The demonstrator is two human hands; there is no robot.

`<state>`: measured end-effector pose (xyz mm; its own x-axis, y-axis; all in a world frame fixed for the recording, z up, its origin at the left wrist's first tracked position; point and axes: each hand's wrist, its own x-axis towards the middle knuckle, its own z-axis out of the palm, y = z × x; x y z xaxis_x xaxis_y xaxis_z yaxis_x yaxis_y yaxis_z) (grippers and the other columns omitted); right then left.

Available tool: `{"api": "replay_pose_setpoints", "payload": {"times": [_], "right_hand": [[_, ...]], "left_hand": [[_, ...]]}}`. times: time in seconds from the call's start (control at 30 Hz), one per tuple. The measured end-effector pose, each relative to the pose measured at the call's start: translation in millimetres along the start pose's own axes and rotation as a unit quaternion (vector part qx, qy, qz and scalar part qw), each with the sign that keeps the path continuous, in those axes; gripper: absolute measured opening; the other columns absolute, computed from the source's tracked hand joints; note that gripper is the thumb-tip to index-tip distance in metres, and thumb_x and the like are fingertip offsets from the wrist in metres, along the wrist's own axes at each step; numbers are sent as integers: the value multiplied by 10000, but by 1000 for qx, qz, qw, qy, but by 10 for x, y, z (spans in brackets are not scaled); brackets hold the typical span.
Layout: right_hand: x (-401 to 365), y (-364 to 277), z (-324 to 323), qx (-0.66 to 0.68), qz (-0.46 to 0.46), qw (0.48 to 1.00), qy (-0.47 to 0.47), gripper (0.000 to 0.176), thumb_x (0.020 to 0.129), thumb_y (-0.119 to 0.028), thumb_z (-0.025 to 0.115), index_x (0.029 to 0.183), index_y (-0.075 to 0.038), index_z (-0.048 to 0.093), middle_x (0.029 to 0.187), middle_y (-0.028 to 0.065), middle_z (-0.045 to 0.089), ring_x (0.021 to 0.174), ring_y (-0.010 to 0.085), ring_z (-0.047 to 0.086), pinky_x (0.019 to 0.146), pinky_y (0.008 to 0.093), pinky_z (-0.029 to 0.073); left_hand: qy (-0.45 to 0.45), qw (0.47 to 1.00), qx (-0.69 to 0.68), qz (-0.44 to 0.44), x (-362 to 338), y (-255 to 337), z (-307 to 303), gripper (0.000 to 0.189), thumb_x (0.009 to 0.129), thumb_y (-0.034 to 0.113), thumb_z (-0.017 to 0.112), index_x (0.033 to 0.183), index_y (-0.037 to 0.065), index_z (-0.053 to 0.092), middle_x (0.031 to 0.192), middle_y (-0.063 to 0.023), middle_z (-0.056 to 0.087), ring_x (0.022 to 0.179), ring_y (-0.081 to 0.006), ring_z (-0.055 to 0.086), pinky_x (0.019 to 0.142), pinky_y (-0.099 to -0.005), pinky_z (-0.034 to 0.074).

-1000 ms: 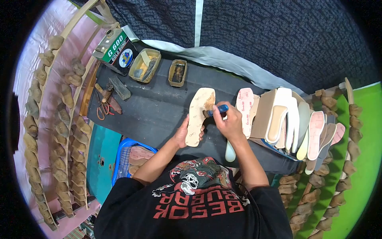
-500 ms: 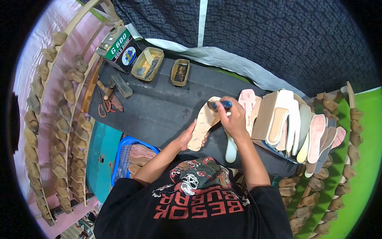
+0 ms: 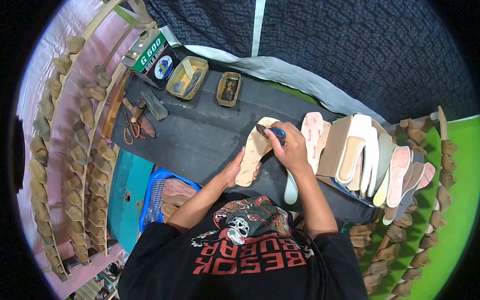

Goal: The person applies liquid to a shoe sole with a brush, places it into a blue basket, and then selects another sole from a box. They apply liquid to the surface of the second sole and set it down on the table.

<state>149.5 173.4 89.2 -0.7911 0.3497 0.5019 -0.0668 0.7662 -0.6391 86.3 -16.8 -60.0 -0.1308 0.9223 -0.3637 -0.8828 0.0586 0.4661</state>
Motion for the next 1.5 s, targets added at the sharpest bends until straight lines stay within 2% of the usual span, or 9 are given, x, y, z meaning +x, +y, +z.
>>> {"api": "replay_pose_setpoints", "payload": {"times": [0.23,0.43,0.6,0.73,0.77,0.93,1.17,1.43,1.5], "right_hand": [[98,114,-108,-62,59,992,98,158,902,-121,776,951,10,702,886,143,728,761,284,705,714,367,553],[-24,-15,-4,-21,-2,998,61,172,862,-76,797,968,15,697,895,153,721,784,300,706,700,377,546],[-137,-137,49,24,17,999,16,163,859,-72,795,945,16,688,851,153,703,747,309,688,673,382,530],[-88,-49,-16,0,19,999,32,161,863,-74,793,947,17,690,857,150,708,751,303,691,686,375,536],[-36,-19,-37,-20,-11,998,63,155,874,-79,787,952,15,691,876,146,715,764,300,697,698,369,541],[38,53,-166,-38,50,995,80,131,900,-79,762,953,15,688,893,152,714,777,290,697,705,365,540],[-146,-123,-60,0,16,999,-28,132,882,-60,760,959,12,681,878,142,698,783,303,686,703,382,534],[40,92,-236,-76,21,991,105,167,898,-101,768,993,9,683,905,146,705,796,313,682,733,392,533],[46,63,-230,-63,23,993,98,176,891,-98,776,997,10,686,918,148,710,809,310,687,748,385,538]], "left_hand": [[-16,1000,10,-11,-22,114,65,700,1024,711,340,1307,107,551,919,-34,595,768,-163,615,726,-320,553],[5,1000,26,-7,65,74,74,716,1010,730,358,1225,85,585,893,-42,624,744,-153,638,700,-327,570],[11,1000,26,-1,81,69,66,719,1004,737,361,1193,87,601,893,-45,641,754,-148,648,700,-321,574],[15,1000,22,-4,81,69,86,719,1003,738,364,1195,87,601,891,-43,636,750,-148,645,697,-320,574],[16,1000,22,-3,78,71,97,721,1002,739,365,1197,86,600,889,-43,633,748,-149,644,697,-321,573],[-5,1000,18,-1,72,78,84,711,1020,718,337,1266,97,579,923,-45,621,778,-163,626,713,-322,553],[35,999,-6,30,137,145,4,720,1017,717,354,1255,78,585,918,-49,632,761,-168,643,696,-329,568],[4,1000,10,29,146,269,48,717,1020,712,352,1299,89,571,941,-49,629,762,-169,638,682,-329,568],[1,1000,4,29,160,247,35,722,1014,721,353,1306,97,570,953,-51,631,767,-174,638,683,-332,567]]}}
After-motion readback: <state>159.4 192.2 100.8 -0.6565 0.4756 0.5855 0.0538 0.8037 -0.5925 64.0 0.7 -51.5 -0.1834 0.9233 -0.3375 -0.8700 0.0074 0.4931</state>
